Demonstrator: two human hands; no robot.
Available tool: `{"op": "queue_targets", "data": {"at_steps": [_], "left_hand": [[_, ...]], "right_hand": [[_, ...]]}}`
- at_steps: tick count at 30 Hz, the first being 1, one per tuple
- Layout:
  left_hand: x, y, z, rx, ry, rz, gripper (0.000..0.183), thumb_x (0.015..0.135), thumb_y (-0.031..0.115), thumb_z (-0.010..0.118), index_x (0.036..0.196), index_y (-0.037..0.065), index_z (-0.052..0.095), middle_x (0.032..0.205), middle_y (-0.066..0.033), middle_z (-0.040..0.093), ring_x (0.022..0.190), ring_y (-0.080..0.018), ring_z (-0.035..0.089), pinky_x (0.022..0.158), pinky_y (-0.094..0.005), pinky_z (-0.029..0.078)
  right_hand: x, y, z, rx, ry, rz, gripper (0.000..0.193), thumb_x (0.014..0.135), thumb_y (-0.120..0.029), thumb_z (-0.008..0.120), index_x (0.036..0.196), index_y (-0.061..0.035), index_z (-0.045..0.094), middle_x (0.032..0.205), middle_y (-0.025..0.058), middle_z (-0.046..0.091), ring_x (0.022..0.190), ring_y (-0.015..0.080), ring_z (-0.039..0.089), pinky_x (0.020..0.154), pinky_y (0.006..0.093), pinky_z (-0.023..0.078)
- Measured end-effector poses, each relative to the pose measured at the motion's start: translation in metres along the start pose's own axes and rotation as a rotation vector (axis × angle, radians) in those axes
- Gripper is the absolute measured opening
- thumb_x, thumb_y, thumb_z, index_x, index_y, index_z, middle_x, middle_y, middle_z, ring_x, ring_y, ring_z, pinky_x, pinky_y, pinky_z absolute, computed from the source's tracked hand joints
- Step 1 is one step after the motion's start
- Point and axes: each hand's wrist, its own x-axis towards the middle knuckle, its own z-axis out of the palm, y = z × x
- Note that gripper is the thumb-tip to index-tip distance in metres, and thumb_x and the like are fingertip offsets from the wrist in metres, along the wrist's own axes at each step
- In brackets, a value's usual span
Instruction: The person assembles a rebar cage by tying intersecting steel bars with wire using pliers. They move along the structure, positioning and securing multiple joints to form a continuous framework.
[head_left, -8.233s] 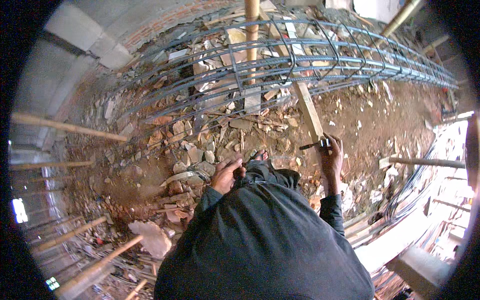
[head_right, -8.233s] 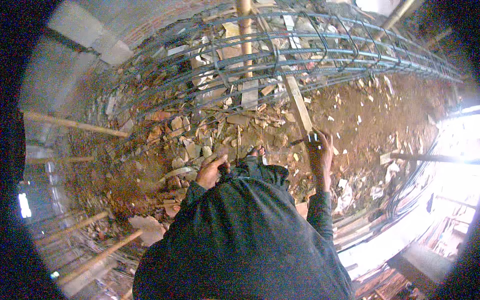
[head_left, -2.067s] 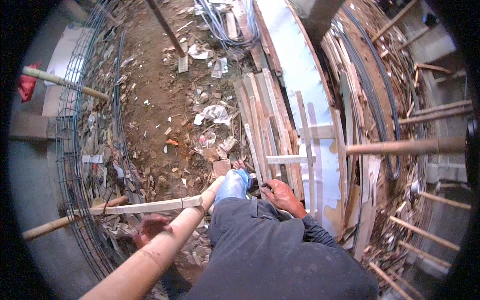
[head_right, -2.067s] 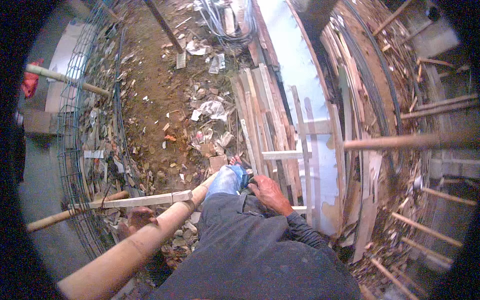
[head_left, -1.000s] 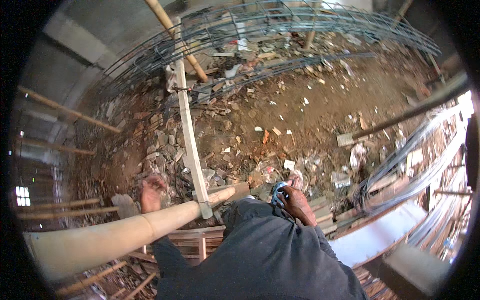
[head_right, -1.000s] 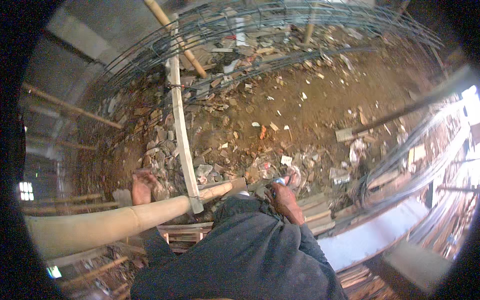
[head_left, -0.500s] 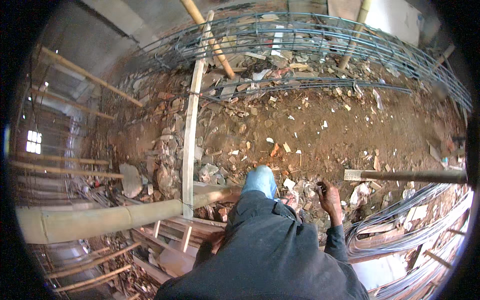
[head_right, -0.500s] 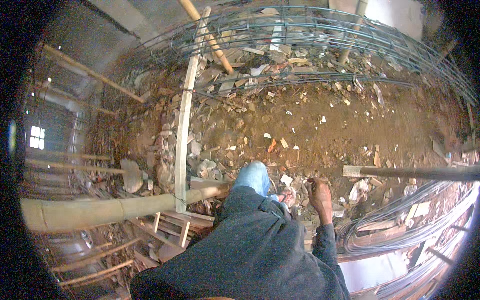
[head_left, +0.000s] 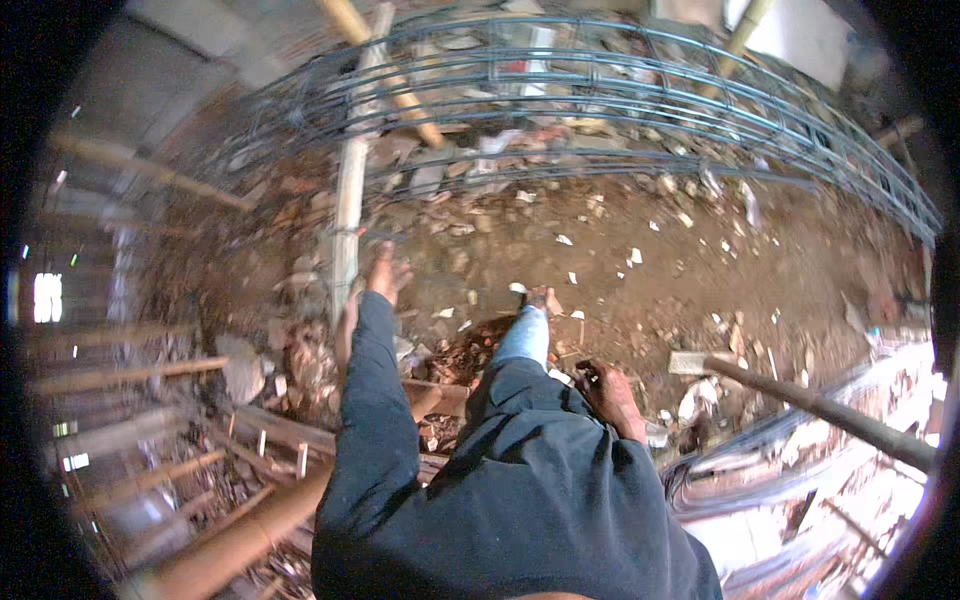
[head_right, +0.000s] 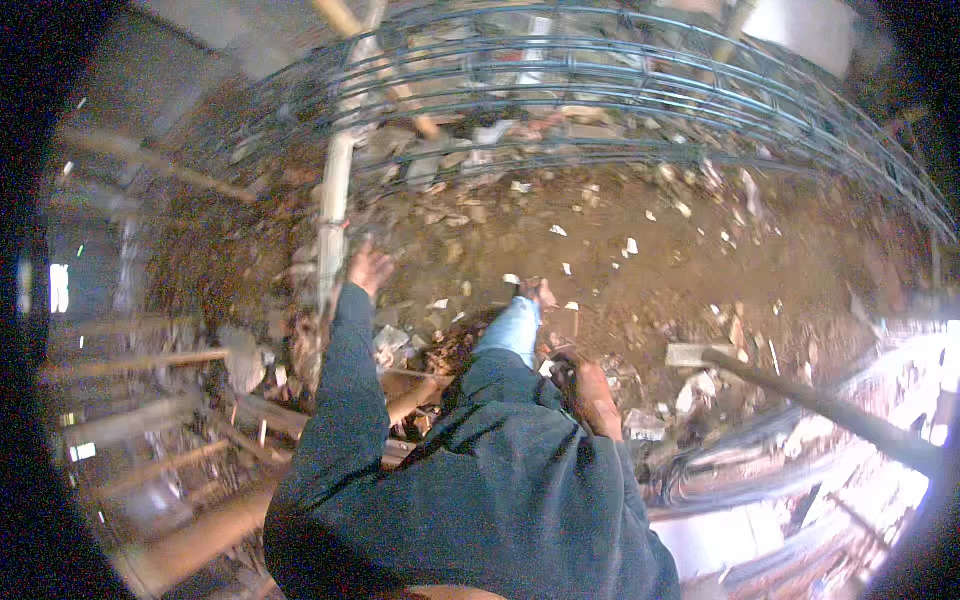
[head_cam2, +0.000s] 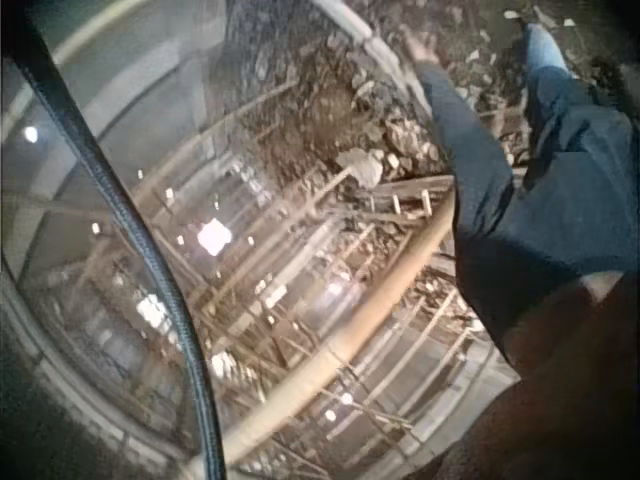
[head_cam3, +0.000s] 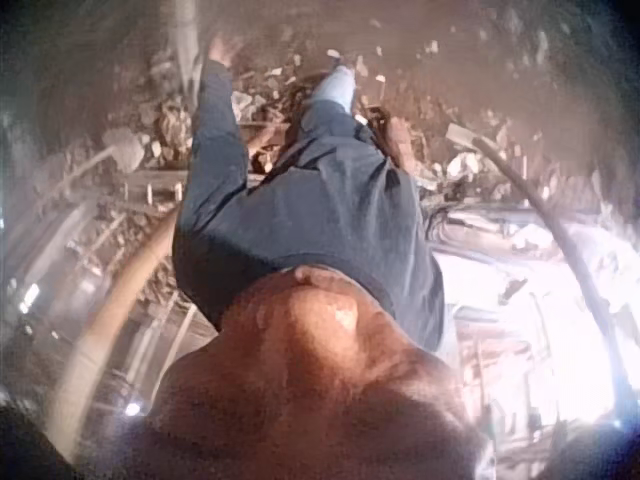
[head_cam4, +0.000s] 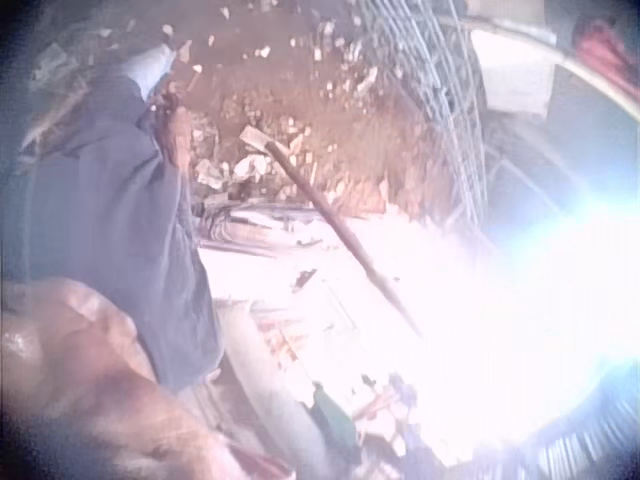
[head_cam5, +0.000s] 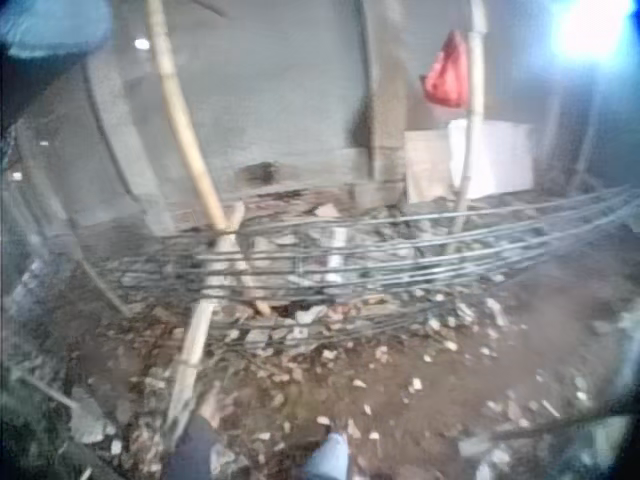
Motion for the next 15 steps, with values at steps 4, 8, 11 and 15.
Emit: {"op": "queue_targets", "data": {"at_steps": [4, 8, 11, 15], "left_hand": [[0.117, 0.023, 0.02, 0.0, 0.138, -0.043, 0.08, 0.103, 0.047, 0.063, 0.167, 0.014, 0.029, 0.173, -0.0148, 0.023, 0.151, -0.0397, 0.038, 0.121, -0.0605, 0.034], [0.168, 0.028, 0.021, -0.048, 0.439, 0.01, 0.049, 0.103, 0.032, 0.058, 0.145, 0.005, 0.059, 0.145, -0.0203, 0.061, 0.12, -0.0395, 0.063, 0.104, -0.0591, 0.049], [0.178, 0.034, 0.02, -0.284, 0.184, 0.072, 0.036, 0.097, 0.019, 0.063, 0.126, -0.002, 0.069, 0.123, -0.0202, 0.068, 0.102, -0.033, 0.067, 0.086, -0.0531, 0.054], [0.178, 0.055, 0.037, 0.129, 0.518, 0.217, 0.036, 0.098, 0.031, 0.061, 0.112, -0.001, 0.066, 0.108, -0.0175, 0.066, 0.091, -0.0328, 0.065, 0.079, -0.0513, 0.053]], "right_hand": [[0.044, -0.007, -0.035, -0.134, -0.014, 0.179, 0.033, 0.099, -0.028, 0.069, 0.125, -0.0083, 0.071, 0.113, 0.0206, 0.076, 0.106, 0.0428, 0.072, 0.09, 0.0513, 0.057], [0.074, -0.004, -0.071, -0.133, 0.138, 0.251, 0.034, 0.101, -0.032, 0.067, 0.128, -0.0099, 0.069, 0.11, 0.0209, 0.075, 0.104, 0.0423, 0.072, 0.089, 0.0523, 0.057], [0.091, -0.001, -0.082, -0.114, 0.281, 0.251, 0.034, 0.103, -0.032, 0.066, 0.126, -0.0069, 0.069, 0.109, 0.0188, 0.075, 0.104, 0.0394, 0.072, 0.089, 0.0496, 0.058], [0.109, -0.001, -0.082, -0.135, 0.246, 0.252, 0.036, 0.096, -0.024, 0.068, 0.129, -0.0099, 0.069, 0.106, 0.0242, 0.076, 0.102, 0.0446, 0.073, 0.086, 0.0546, 0.058]]}}
